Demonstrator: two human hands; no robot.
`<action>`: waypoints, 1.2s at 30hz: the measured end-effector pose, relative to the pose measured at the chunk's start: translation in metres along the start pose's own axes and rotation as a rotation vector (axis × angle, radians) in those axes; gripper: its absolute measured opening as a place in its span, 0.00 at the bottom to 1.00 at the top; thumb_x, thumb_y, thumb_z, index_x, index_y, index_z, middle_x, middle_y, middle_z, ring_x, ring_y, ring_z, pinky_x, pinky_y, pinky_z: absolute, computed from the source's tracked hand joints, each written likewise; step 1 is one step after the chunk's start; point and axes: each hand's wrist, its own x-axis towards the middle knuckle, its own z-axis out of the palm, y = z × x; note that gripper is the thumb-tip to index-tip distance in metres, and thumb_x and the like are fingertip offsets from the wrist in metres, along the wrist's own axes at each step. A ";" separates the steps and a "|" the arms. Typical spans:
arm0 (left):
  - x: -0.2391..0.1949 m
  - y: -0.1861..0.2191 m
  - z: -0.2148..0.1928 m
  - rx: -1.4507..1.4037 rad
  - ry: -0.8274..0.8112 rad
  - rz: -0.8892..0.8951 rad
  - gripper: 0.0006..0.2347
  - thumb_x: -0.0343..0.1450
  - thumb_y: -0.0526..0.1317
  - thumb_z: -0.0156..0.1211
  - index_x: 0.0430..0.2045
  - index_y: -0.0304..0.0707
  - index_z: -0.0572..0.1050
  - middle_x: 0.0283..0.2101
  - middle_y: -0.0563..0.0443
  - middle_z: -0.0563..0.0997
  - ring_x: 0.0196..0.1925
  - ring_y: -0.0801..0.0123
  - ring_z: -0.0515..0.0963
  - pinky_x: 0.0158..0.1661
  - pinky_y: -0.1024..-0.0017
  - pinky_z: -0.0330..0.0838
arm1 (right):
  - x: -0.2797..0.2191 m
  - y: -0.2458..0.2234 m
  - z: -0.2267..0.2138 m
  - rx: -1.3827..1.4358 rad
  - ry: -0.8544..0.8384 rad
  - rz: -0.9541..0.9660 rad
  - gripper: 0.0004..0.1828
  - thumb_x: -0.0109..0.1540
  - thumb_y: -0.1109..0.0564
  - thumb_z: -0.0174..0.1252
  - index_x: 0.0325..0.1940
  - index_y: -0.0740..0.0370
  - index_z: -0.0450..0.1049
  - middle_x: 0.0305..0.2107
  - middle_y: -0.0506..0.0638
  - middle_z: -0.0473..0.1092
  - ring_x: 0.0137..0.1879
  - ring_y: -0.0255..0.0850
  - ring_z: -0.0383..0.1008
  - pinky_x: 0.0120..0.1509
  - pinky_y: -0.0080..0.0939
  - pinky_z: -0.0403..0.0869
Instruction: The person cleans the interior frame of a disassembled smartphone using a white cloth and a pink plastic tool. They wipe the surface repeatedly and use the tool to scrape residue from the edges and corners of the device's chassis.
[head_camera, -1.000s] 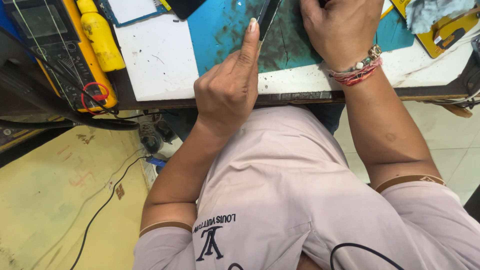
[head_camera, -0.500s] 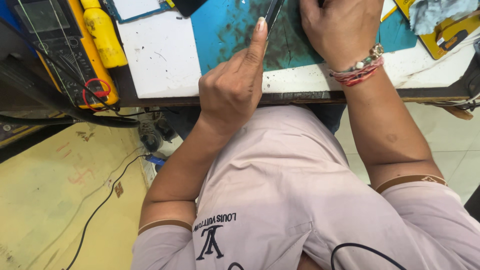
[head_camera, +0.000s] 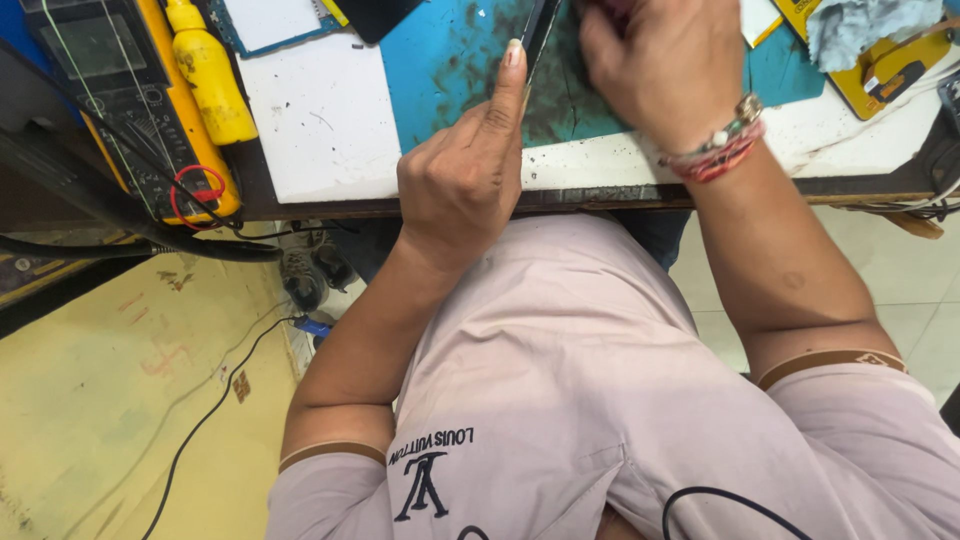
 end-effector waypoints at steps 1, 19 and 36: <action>0.001 0.000 0.000 0.005 0.000 0.001 0.21 0.80 0.32 0.65 0.68 0.39 0.65 0.38 0.51 0.85 0.30 0.72 0.83 0.28 0.75 0.75 | -0.002 -0.006 -0.003 0.031 -0.034 0.009 0.04 0.60 0.66 0.61 0.38 0.64 0.80 0.31 0.54 0.74 0.35 0.50 0.76 0.40 0.46 0.74; -0.002 -0.004 -0.003 -0.146 0.011 -0.129 0.19 0.81 0.35 0.60 0.68 0.40 0.66 0.36 0.51 0.85 0.32 0.69 0.86 0.31 0.73 0.79 | -0.035 -0.062 -0.015 0.549 -0.328 0.386 0.04 0.63 0.64 0.64 0.42 0.65 0.80 0.37 0.53 0.76 0.38 0.39 0.79 0.42 0.36 0.76; -0.002 -0.022 0.001 -1.198 0.050 -0.308 0.27 0.76 0.51 0.62 0.66 0.34 0.68 0.69 0.44 0.70 0.66 0.67 0.71 0.66 0.70 0.67 | -0.028 -0.032 -0.015 0.872 -0.337 0.393 0.11 0.71 0.62 0.64 0.56 0.69 0.78 0.30 0.46 0.71 0.33 0.27 0.62 0.37 0.29 0.65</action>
